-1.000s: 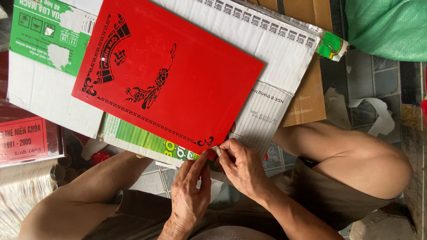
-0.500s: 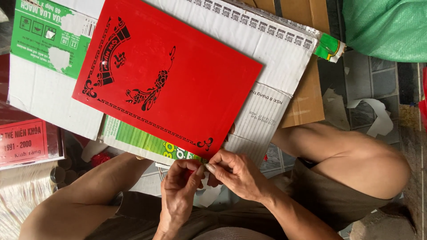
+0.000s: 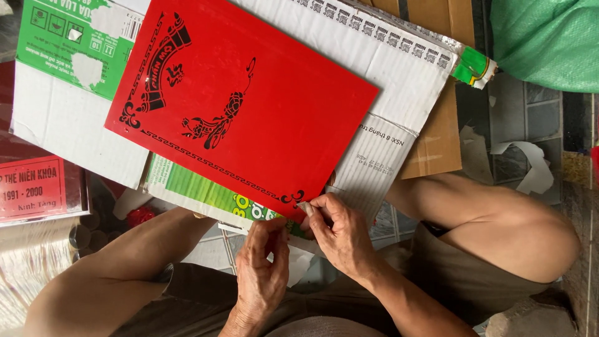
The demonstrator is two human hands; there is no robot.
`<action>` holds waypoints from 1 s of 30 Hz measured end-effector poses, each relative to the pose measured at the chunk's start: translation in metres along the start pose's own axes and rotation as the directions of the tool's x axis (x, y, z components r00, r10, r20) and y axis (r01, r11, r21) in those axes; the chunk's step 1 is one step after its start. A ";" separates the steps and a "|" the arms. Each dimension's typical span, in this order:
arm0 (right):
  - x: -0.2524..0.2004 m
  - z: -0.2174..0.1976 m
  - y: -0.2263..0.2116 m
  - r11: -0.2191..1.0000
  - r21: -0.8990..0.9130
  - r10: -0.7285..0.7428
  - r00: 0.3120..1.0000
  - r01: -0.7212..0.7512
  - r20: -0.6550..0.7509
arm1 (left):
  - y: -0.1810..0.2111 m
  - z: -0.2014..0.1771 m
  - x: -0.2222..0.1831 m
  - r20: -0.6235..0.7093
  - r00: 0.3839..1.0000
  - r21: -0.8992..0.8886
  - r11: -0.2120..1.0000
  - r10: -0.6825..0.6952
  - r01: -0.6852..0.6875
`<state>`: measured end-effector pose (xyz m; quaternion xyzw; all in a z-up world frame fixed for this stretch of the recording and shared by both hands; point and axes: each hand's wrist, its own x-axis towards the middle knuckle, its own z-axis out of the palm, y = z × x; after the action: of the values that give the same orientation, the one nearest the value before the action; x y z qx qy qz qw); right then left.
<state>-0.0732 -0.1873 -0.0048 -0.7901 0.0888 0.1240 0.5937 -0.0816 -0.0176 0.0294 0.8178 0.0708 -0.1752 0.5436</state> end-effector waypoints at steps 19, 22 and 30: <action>0.001 -0.007 0.000 0.891 0.411 0.141 0.977 -0.195 0.158 | 0.001 0.001 0.009 0.073 0.964 0.406 0.875 0.257 -0.264; -0.005 -0.010 0.001 0.948 0.309 -0.011 0.959 -0.080 0.282 | -0.017 -0.003 0.005 0.088 0.992 0.074 0.994 -0.086 0.079; -0.004 -0.003 0.008 0.987 0.160 -0.012 0.998 0.001 0.065 | -0.030 -0.001 0.003 -0.033 0.976 -0.500 0.849 -0.215 0.170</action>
<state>-0.0787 -0.1924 -0.0100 -0.7359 0.0762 0.1406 0.6580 -0.0884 -0.0053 0.0027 0.6471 0.2184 -0.1686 0.7108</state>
